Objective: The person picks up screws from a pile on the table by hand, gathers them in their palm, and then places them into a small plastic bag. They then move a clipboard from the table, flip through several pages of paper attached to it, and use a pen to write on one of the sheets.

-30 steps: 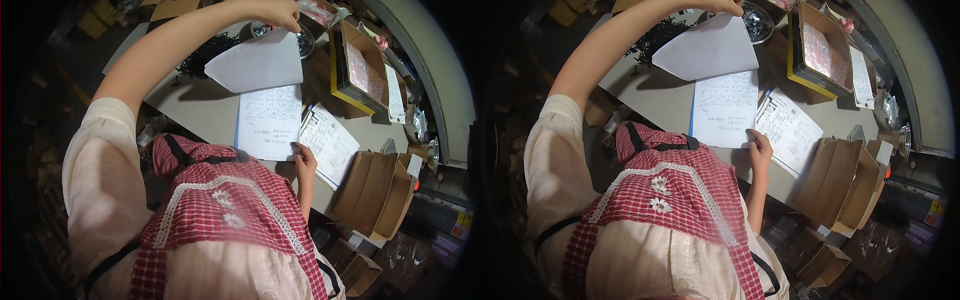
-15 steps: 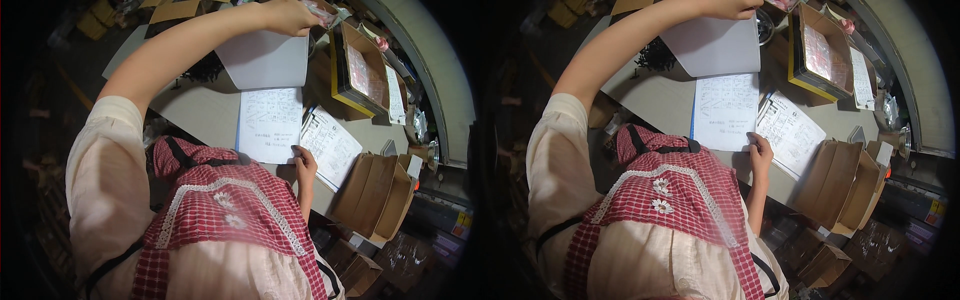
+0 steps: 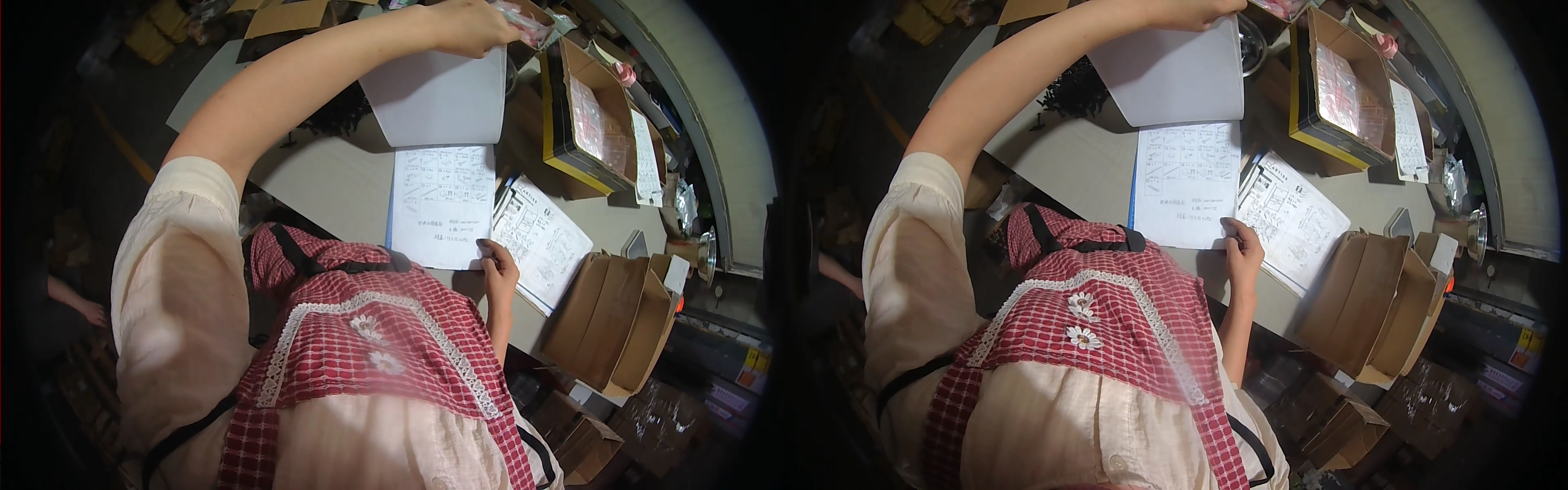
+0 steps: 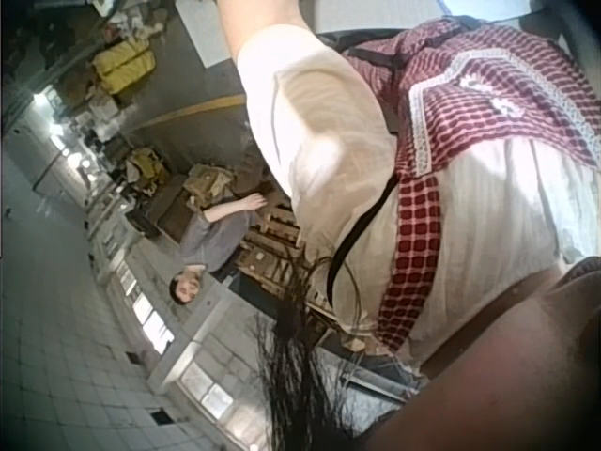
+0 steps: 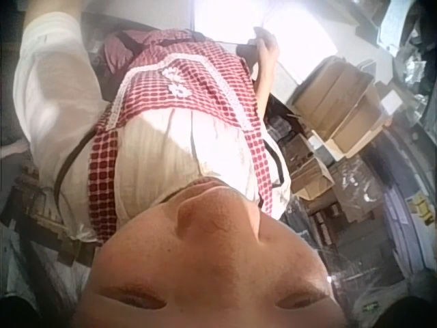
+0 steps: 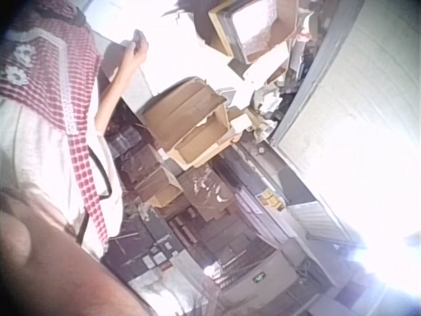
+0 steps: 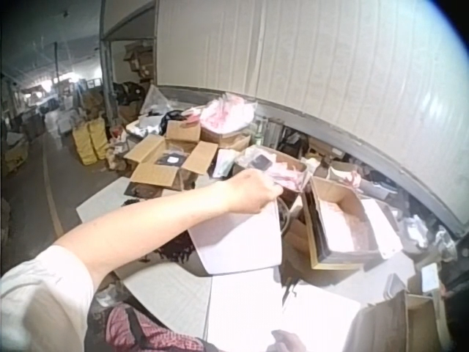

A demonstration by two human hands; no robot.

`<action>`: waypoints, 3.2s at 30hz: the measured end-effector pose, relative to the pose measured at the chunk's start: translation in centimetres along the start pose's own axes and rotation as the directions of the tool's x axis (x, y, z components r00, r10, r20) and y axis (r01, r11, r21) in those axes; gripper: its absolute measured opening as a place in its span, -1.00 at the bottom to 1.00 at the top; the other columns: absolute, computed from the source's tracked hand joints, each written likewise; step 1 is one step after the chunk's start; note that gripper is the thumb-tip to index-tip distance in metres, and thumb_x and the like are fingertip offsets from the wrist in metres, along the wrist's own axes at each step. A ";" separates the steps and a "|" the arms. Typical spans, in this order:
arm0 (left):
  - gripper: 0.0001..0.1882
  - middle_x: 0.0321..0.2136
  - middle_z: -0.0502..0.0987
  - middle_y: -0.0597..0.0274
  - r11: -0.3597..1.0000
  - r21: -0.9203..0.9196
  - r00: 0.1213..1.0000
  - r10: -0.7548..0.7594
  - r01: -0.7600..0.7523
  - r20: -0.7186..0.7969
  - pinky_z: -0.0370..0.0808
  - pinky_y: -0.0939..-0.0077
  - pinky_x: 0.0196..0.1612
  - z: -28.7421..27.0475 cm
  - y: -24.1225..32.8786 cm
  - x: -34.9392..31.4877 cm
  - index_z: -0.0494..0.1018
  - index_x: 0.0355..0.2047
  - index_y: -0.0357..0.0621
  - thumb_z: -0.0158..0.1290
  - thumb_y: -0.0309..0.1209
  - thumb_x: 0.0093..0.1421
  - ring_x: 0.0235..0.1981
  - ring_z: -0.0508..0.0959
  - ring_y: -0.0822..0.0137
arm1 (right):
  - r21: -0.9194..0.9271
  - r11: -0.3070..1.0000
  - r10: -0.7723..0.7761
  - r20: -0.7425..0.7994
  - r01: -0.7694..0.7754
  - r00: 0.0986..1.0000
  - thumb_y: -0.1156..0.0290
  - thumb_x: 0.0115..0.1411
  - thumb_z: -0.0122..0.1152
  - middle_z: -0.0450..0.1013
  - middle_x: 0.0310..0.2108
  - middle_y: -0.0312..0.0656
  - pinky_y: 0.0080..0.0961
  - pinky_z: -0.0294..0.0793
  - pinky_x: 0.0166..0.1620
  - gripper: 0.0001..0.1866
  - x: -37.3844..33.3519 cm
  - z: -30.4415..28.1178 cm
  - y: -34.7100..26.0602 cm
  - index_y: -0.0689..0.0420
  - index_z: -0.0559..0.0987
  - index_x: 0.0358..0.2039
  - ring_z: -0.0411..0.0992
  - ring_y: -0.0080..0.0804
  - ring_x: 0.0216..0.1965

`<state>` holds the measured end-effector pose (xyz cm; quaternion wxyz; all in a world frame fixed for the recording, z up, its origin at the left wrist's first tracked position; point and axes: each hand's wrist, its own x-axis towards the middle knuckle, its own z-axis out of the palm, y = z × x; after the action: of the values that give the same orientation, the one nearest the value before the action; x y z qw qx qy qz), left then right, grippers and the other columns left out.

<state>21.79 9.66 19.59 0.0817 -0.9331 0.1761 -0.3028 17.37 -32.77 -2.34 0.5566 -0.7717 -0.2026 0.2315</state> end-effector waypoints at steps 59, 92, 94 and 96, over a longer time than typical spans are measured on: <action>-0.85 -0.52 0.60 0.18 -0.994 -0.108 0.484 -0.103 -0.018 0.869 0.57 0.73 -0.56 5.2 16.7 -20.3 0.55 -0.27 -0.32 0.11 -0.46 0.22 -0.62 0.59 0.45 | 0.090 0.975 0.191 0.129 -0.204 0.973 0.60 0.22 0.03 0.60 -0.11 -0.18 -0.54 0.56 -0.20 -0.66 0.2 -1.5 -2.1 0.30 0.60 -0.01 0.52 -0.51 -0.29; -0.73 -0.38 0.62 0.10 -0.995 -0.070 0.620 -0.099 -0.071 0.778 0.62 0.73 -0.46 4.9 17.4 -20.2 0.48 -0.04 -0.39 0.06 -0.57 0.25 -0.52 0.61 0.45 | 0.071 0.964 0.248 0.117 -0.257 0.962 0.60 0.22 0.00 0.58 -0.20 -0.22 -0.56 0.52 -0.24 -0.69 0.5 -1.4 -2.1 0.29 0.62 -0.07 0.49 -0.52 -0.33; -0.74 -0.39 0.62 0.11 -0.996 -0.067 0.635 -0.094 -0.066 0.767 0.61 0.73 -0.47 4.8 17.6 -19.9 0.48 -0.05 -0.40 0.06 -0.56 0.25 -0.52 0.61 0.45 | 0.074 0.961 0.260 0.103 -0.268 0.960 0.59 0.22 0.00 0.58 -0.22 -0.23 -0.56 0.51 -0.24 -0.69 0.5 -1.3 -2.5 0.28 0.62 -0.08 0.48 -0.53 -0.34; -0.74 -0.37 0.63 0.11 -0.995 -0.093 0.618 -0.093 -0.033 0.780 0.58 0.75 -0.51 4.9 17.7 -19.8 0.49 -0.06 -0.40 0.06 -0.53 0.26 -0.54 0.61 0.47 | 0.081 0.958 0.265 0.103 -0.273 0.959 0.54 0.26 0.05 0.58 -0.23 -0.23 -0.57 0.51 -0.25 -0.73 0.4 -1.2 -2.7 0.28 0.63 -0.08 0.47 -0.54 -0.34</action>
<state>4.86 0.99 0.42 -0.9739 -0.1717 -0.1252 0.0795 18.26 -32.67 0.55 0.5461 -0.7536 -0.1095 0.3492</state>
